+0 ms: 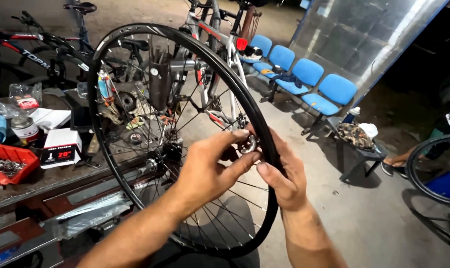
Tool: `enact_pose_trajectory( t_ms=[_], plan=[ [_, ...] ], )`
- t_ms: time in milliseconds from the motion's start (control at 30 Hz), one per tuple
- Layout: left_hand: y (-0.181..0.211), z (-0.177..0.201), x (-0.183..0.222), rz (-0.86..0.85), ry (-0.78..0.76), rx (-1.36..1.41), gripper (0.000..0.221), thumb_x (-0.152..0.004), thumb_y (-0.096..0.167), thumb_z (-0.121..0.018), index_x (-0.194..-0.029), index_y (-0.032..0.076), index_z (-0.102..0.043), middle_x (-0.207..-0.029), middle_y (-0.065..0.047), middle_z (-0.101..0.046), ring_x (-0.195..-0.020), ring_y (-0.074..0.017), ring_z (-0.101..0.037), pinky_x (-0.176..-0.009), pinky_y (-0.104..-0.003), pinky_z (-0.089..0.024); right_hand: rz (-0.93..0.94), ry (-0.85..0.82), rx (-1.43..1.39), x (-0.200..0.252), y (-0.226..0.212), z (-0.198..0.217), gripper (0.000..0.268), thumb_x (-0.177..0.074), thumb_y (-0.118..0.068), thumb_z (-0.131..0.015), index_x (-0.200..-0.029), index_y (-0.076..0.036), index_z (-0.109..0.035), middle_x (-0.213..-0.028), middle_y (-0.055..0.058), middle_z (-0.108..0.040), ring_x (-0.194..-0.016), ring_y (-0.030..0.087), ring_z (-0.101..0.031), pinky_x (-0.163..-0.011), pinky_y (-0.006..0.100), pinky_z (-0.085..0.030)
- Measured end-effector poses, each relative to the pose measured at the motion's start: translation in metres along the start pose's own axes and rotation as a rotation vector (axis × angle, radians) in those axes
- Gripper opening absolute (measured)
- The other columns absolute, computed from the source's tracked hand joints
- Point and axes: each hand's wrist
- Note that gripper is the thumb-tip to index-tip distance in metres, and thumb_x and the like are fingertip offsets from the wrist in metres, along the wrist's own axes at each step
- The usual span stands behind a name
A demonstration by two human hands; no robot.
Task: The person is repairing a bicycle wheel by spinning it to check its alignment and manually adjusting the hub and spokes at a workbench.
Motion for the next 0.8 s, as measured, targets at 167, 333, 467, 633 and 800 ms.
enact_pose_trajectory(
  t_ms=[167,333,467,633,800],
  plan=[
    [0.000,-0.005,0.002,-0.005,0.092,0.158,0.039,-0.085,0.021,-0.087,-0.121,0.010,-0.075,-0.078,-0.014,-0.078,-0.063,-0.0229,-0.075,-0.049,-0.032,-0.054,0.014,0.164,-0.179,0.016,0.034,0.011,0.065,-0.085,-0.008,-0.073,-0.145,0.009,-0.055,-0.129,0.026,-0.069,-0.112,0.029,-0.070,-0.099,0.045,-0.059],
    [-0.019,-0.017,0.021,-0.028,0.152,0.085,0.055,-0.079,0.014,-0.092,-0.131,0.011,-0.073,-0.073,-0.011,-0.075,-0.060,-0.0257,-0.073,-0.053,-0.034,-0.057,-0.048,0.231,-0.245,0.023,0.044,0.016,0.064,-0.076,-0.004,-0.079,-0.135,0.012,-0.062,-0.106,0.027,-0.074,-0.095,0.027,-0.073,-0.085,0.042,-0.062],
    [-0.013,-0.016,0.016,0.071,0.152,0.218,0.038,-0.092,0.016,-0.079,-0.129,0.009,-0.070,-0.076,-0.012,-0.079,-0.058,-0.0240,-0.070,-0.053,-0.033,-0.055,0.012,0.245,-0.073,0.024,0.036,0.013,0.059,-0.076,-0.012,-0.081,-0.130,0.009,-0.066,-0.086,0.022,-0.071,-0.084,0.024,-0.071,-0.075,0.036,-0.061],
    [-0.012,-0.005,0.017,0.161,0.014,0.335,0.022,-0.099,0.020,-0.072,-0.116,0.006,-0.076,-0.090,-0.001,-0.080,-0.071,-0.0062,-0.069,-0.064,-0.021,-0.061,0.087,0.260,0.129,0.052,0.043,0.002,0.057,-0.087,-0.026,-0.076,-0.135,0.001,-0.065,-0.098,0.011,-0.075,-0.087,0.018,-0.071,-0.083,0.028,-0.058],
    [-0.031,-0.006,0.044,0.233,-0.209,0.287,0.047,-0.080,0.026,-0.092,-0.119,0.005,-0.077,-0.085,0.005,-0.071,-0.066,-0.0022,-0.054,-0.057,-0.020,-0.047,0.165,0.303,0.090,0.099,0.112,0.001,0.058,-0.092,-0.026,-0.069,-0.142,-0.001,-0.052,-0.110,0.007,-0.062,-0.093,0.014,-0.059,-0.084,0.026,-0.047]
  ],
)
Point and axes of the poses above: each hand's wrist, its own x-axis away from the middle knuckle, its own z-axis out of the back of the hand, y = z × x
